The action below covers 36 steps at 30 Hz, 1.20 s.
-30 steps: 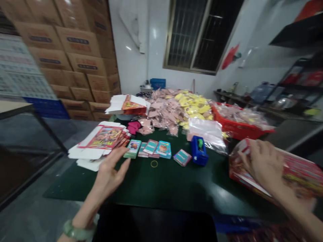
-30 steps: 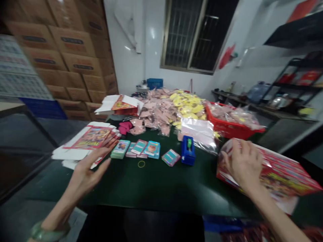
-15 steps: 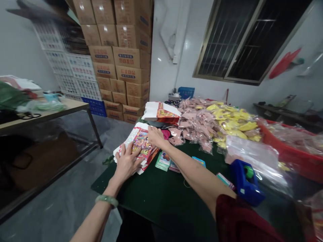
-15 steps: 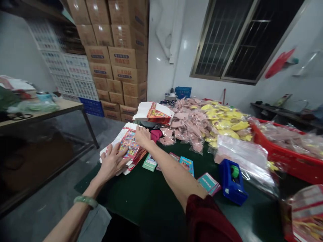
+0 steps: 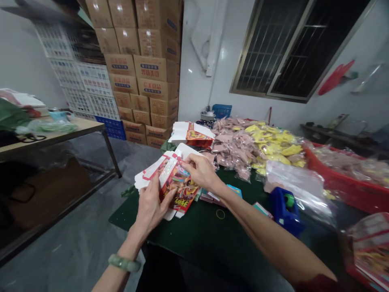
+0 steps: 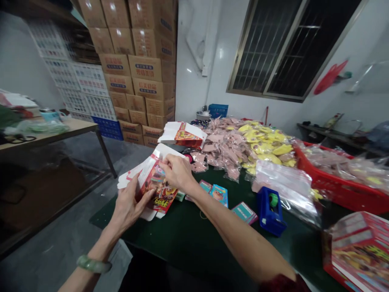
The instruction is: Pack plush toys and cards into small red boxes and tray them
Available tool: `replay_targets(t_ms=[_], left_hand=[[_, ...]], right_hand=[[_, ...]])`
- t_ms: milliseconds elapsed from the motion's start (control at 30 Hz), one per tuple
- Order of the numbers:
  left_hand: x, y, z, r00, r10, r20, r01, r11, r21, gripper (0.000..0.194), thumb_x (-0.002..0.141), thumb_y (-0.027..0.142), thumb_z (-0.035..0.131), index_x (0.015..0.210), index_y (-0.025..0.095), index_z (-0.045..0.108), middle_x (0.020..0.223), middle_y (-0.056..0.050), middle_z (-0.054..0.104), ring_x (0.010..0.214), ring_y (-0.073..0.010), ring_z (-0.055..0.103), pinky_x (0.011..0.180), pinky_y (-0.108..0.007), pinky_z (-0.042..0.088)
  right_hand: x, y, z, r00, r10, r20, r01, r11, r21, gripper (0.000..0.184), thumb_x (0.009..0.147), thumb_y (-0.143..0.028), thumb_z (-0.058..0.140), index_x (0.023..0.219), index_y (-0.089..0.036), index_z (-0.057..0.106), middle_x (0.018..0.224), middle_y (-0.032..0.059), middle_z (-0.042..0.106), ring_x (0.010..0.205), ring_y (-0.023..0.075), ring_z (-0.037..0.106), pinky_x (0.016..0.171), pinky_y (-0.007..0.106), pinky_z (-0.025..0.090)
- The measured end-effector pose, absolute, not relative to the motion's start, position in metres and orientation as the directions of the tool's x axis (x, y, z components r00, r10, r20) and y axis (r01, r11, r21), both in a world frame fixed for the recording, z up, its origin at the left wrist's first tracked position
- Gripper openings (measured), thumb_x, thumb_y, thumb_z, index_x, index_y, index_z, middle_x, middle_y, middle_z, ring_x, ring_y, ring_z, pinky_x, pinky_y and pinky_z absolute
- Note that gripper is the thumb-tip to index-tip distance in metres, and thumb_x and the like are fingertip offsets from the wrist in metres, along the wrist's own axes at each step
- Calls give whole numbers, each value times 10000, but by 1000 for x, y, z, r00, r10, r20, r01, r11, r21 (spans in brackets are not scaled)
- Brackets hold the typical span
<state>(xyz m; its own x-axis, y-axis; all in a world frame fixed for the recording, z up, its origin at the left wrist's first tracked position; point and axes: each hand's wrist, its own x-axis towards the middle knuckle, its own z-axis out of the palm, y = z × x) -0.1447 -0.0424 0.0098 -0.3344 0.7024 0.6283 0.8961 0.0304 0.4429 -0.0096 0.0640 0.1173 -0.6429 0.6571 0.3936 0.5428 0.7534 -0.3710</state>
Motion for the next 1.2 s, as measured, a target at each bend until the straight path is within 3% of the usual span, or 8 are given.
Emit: replay_targets(t_ms=[133,267,433,567,667,800,933,1200], left_hand=[[-75,-59,6,-333,700,632,724,-239,647,677,796,448,565,1339,119,331,1102,-150,627,913,-242,636,758,-341,508],[-16,-75,10,-214,787,578,485,-428,763,563,785,393,600,1267,159,429,1000,-75,660,818,-187,632,698,-271,512],[16,-77,21,-97,915,393,214,-366,906,206,806,339,588,799,141,646,611,6,621,537,-107,545,503,-189,448],[13,-67,19,-235,931,279,16,-283,959,280,760,347,649,944,135,657,769,-33,704,628,-140,620,587,-225,515],[4,-57,12,-304,893,332,148,-300,942,284,689,341,716,875,130,679,689,-18,696,562,-129,605,537,-205,504],[-4,-39,-2,-262,872,413,312,-328,892,265,682,340,718,845,134,687,673,-16,698,552,-130,605,528,-203,504],[-7,-34,-12,-211,888,408,320,-332,887,312,684,344,719,917,142,673,716,-22,708,602,-150,635,572,-226,533],[3,-39,1,-325,688,649,427,-505,750,794,690,320,733,1365,198,333,1161,-77,621,956,-188,634,843,-275,516]], right_hand=[[55,8,113,-637,452,625,308,892,-330,183,865,-184,481,686,-167,509,718,-4,596,699,128,498,720,294,294],[102,-15,111,-638,456,620,227,881,-415,170,844,-126,497,680,-172,500,688,-7,580,688,123,495,706,283,324],[139,-20,108,-555,478,681,261,877,-403,87,834,-124,536,782,-189,561,772,-2,636,737,132,560,716,295,388],[166,-27,96,-183,322,929,465,861,-207,282,766,-95,601,1018,-212,551,1060,77,579,1048,226,524,900,418,395],[176,-21,72,38,488,872,444,773,-453,304,739,-142,651,994,-215,502,1101,85,540,1055,232,531,909,428,423],[167,1,29,-59,809,584,102,587,-803,205,806,-240,600,921,-225,431,934,33,584,795,154,626,679,298,529],[161,9,9,-88,800,594,-45,592,-804,417,829,-210,587,1189,-261,385,995,38,604,839,149,646,723,292,548],[182,-6,8,-322,655,684,126,745,-655,602,869,-158,515,1392,-306,256,1326,88,473,1098,203,566,888,354,514]])
